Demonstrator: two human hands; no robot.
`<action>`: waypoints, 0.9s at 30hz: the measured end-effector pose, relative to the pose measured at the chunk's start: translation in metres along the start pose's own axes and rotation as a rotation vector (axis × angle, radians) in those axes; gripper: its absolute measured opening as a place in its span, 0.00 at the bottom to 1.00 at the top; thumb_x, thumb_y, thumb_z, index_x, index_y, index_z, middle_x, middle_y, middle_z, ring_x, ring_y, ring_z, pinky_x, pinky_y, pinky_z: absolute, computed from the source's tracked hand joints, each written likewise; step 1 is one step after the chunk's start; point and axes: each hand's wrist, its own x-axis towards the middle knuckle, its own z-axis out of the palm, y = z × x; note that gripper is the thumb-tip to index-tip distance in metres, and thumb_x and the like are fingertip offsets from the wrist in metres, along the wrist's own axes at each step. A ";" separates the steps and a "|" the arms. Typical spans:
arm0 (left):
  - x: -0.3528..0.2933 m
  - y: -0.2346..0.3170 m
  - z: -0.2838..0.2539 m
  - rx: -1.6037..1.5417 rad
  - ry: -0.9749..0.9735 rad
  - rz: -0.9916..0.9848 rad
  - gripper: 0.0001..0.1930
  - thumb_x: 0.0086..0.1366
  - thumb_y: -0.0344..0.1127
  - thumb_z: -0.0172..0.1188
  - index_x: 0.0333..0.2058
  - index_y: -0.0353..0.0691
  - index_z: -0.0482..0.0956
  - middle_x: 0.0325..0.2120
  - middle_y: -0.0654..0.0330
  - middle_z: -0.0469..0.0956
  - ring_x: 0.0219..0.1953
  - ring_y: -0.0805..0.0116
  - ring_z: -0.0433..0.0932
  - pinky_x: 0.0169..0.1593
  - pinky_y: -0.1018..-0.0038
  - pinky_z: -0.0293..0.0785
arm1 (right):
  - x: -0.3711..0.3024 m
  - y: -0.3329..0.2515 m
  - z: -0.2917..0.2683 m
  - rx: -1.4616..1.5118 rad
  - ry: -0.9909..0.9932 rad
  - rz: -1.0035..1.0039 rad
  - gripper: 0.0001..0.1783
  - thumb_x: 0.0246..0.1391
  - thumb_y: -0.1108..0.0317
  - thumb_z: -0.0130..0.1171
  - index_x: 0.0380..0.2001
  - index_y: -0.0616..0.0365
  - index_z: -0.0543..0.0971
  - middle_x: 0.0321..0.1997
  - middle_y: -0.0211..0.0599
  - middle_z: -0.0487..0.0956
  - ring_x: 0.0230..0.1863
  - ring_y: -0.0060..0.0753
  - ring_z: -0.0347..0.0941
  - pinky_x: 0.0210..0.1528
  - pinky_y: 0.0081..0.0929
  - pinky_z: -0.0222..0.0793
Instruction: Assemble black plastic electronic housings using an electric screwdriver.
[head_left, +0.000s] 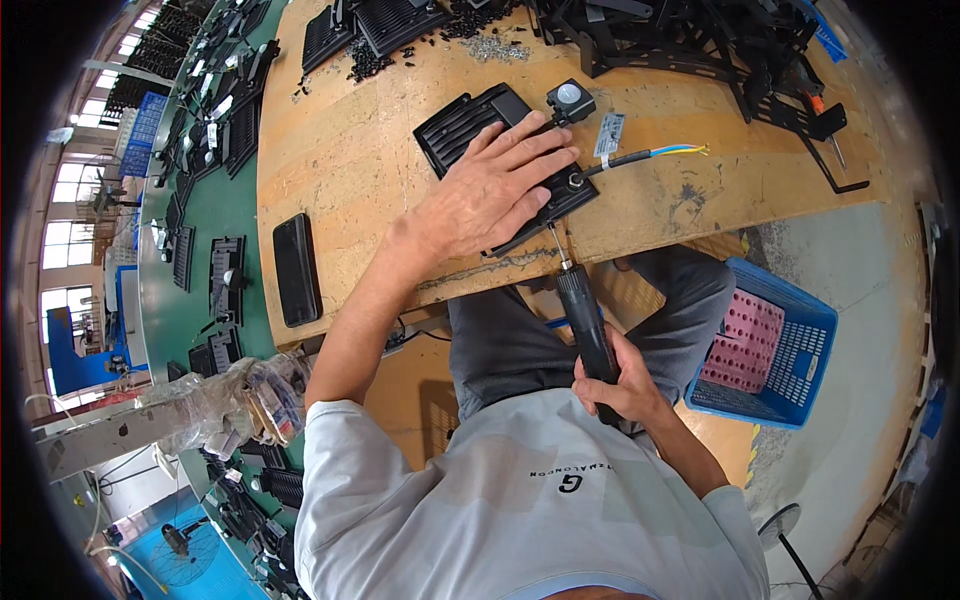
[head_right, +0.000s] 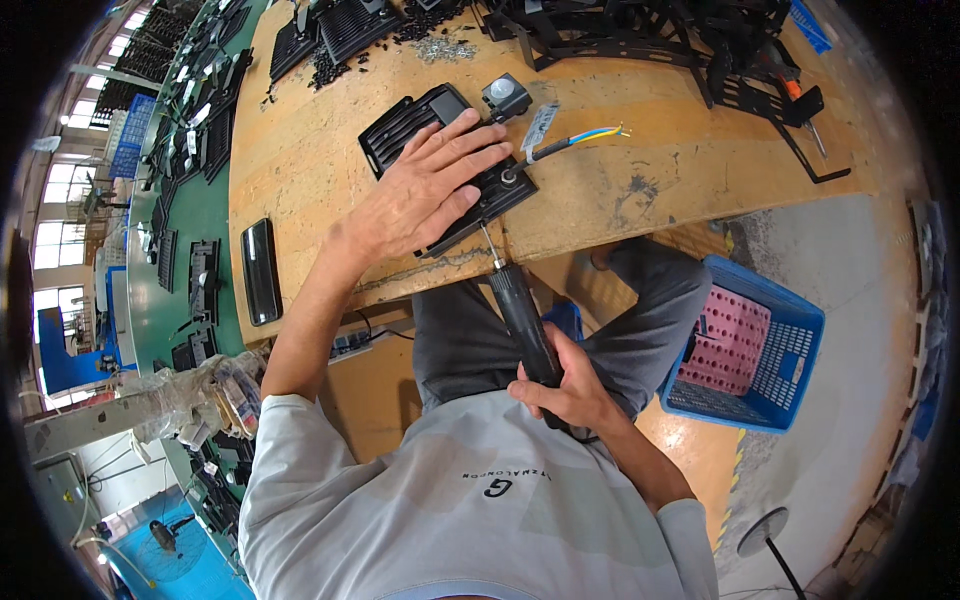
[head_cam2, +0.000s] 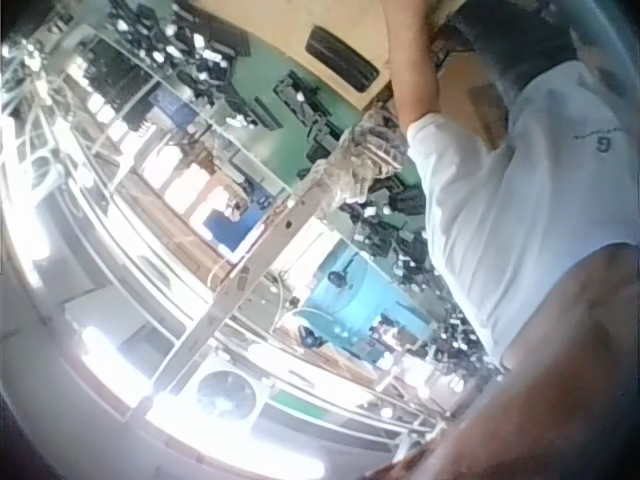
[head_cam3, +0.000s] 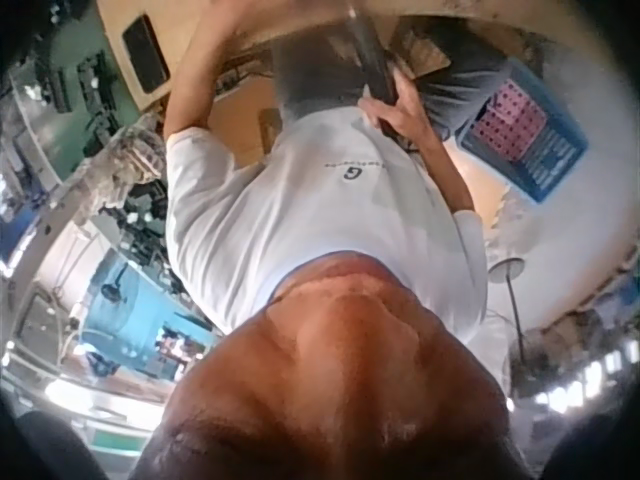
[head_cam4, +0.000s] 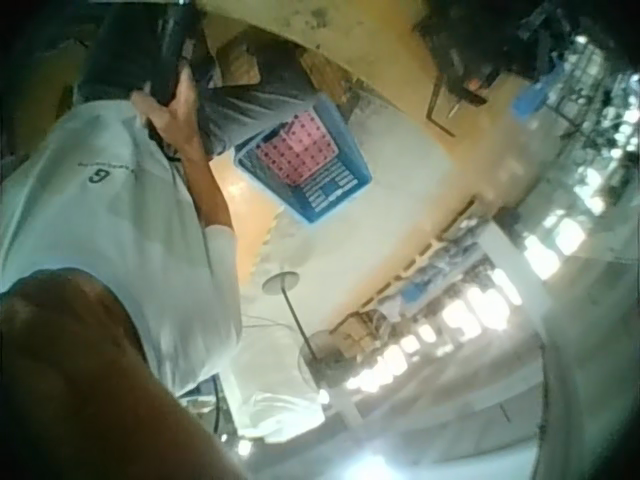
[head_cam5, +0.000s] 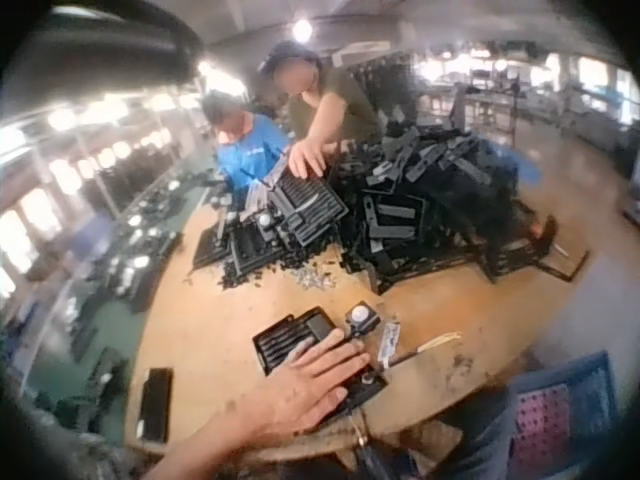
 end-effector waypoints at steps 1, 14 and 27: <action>-0.001 -0.001 0.003 -0.023 -0.007 -0.003 0.19 0.73 0.38 0.48 0.60 0.44 0.75 0.64 0.59 0.70 0.73 0.53 0.57 0.71 0.50 0.53 | 0.000 0.001 0.000 0.028 -0.006 -0.005 0.30 0.53 0.75 0.68 0.56 0.60 0.65 0.28 0.29 0.73 0.21 0.21 0.71 0.23 0.23 0.67; 0.000 -0.002 0.013 -0.077 0.076 -0.010 0.16 0.73 0.35 0.49 0.55 0.43 0.78 0.57 0.59 0.77 0.69 0.53 0.65 0.72 0.48 0.54 | -0.005 -0.008 0.003 0.105 -0.032 0.036 0.35 0.54 0.74 0.67 0.62 0.61 0.62 0.29 0.31 0.75 0.21 0.23 0.73 0.25 0.24 0.68; 0.001 -0.004 0.018 -0.167 0.105 -0.053 0.16 0.67 0.27 0.57 0.53 0.43 0.81 0.55 0.59 0.78 0.68 0.53 0.67 0.73 0.46 0.54 | -0.012 -0.049 0.001 0.030 -0.004 0.234 0.39 0.53 0.66 0.70 0.63 0.61 0.62 0.29 0.31 0.74 0.19 0.24 0.73 0.22 0.26 0.67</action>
